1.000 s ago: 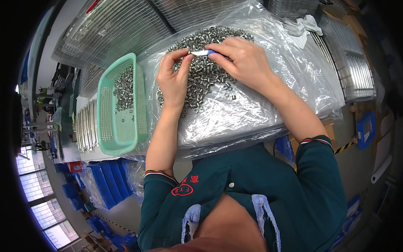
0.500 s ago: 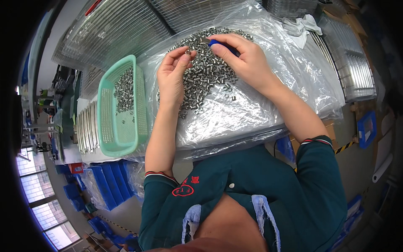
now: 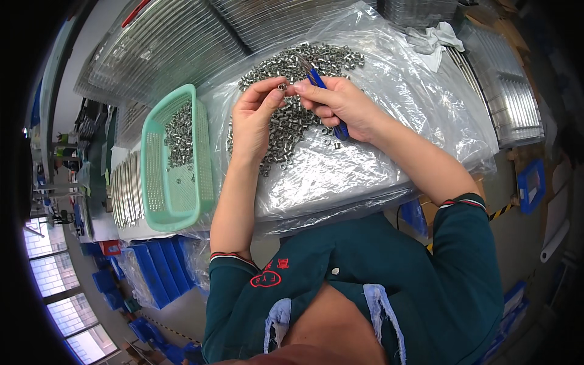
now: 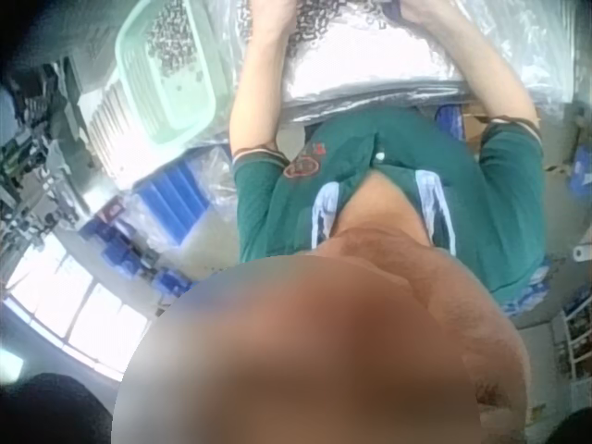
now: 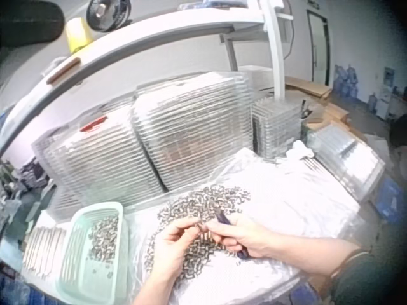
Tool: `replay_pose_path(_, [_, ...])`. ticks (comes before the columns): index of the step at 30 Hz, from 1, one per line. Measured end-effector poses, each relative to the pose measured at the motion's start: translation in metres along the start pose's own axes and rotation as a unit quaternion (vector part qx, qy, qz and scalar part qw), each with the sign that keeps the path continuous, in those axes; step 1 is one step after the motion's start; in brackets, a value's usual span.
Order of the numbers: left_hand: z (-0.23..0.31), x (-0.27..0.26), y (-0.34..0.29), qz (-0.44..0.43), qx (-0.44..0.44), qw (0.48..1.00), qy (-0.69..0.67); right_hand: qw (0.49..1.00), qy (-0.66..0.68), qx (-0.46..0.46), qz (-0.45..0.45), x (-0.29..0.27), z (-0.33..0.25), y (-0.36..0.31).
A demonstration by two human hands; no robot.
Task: Processing and sorting small metal clips on a workbench using a hand tool.
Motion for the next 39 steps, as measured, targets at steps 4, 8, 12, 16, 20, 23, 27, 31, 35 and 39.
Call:
replay_pose_path(4, [-0.0034, 0.0009, 0.0001, -0.012, 0.021, 1.0, 0.01, 1.0, 0.008, 0.0, 0.005, -0.0007, -0.0004, 0.0005])
replay_pose_path(8, [-0.0044, 0.0017, 0.0004, -0.016, 0.093, 0.989, 0.118, 0.999, 0.041, 0.022, -0.008, -0.0042, 0.0042, 0.0036])
replay_pose_path(12, [-0.0028, 0.0035, -0.0001, -0.025, 0.122, 0.978, 0.167, 0.996, 0.078, 0.038, -0.013, -0.0074, 0.0075, 0.0062])
replay_pose_path(16, [-0.0045, 0.0019, 0.0003, -0.026, 0.145, 0.974, 0.171, 0.996, 0.078, 0.033, 0.006, -0.0045, 0.0064, 0.0049])
replay_pose_path(20, [-0.0043, 0.0045, 0.0002, 0.01, 0.123, 0.978, 0.171, 0.999, 0.03, 0.01, 0.008, -0.0051, 0.0022, 0.0046])
replay_pose_path(23, [-0.0035, 0.005, -0.0002, 0.015, 0.133, 0.974, 0.184, 0.999, 0.034, 0.011, -0.008, -0.0049, 0.0017, 0.0045])
replay_pose_path(27, [-0.0058, 0.0021, -0.0006, 0.018, 0.117, 0.974, 0.192, 0.997, 0.065, 0.03, -0.017, -0.0063, 0.0041, 0.0058])
replay_pose_path(31, [-0.0018, 0.005, -0.002, 0.017, 0.151, 0.96, 0.237, 0.994, 0.096, 0.044, -0.016, -0.0082, 0.0067, 0.0068])
replay_pose_path(35, [0.0007, 0.0079, -0.0027, 0.011, 0.203, 0.94, 0.273, 0.991, 0.115, 0.055, -0.041, -0.0087, 0.0078, 0.0068])
replay_pose_path(39, [0.0034, 0.0079, -0.0022, 0.018, 0.242, 0.923, 0.298, 0.998, 0.044, 0.036, -0.02, -0.0098, 0.0043, 0.006])
Point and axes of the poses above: each hand's wrist, its own y-axis towards the middle knuckle, its own x-axis out of the palm, z = x × y, the point moved 3 cm from there along y, towards the middle knuckle, and after that the axes turned 5 degrees about -y, right-handed, at the moved point
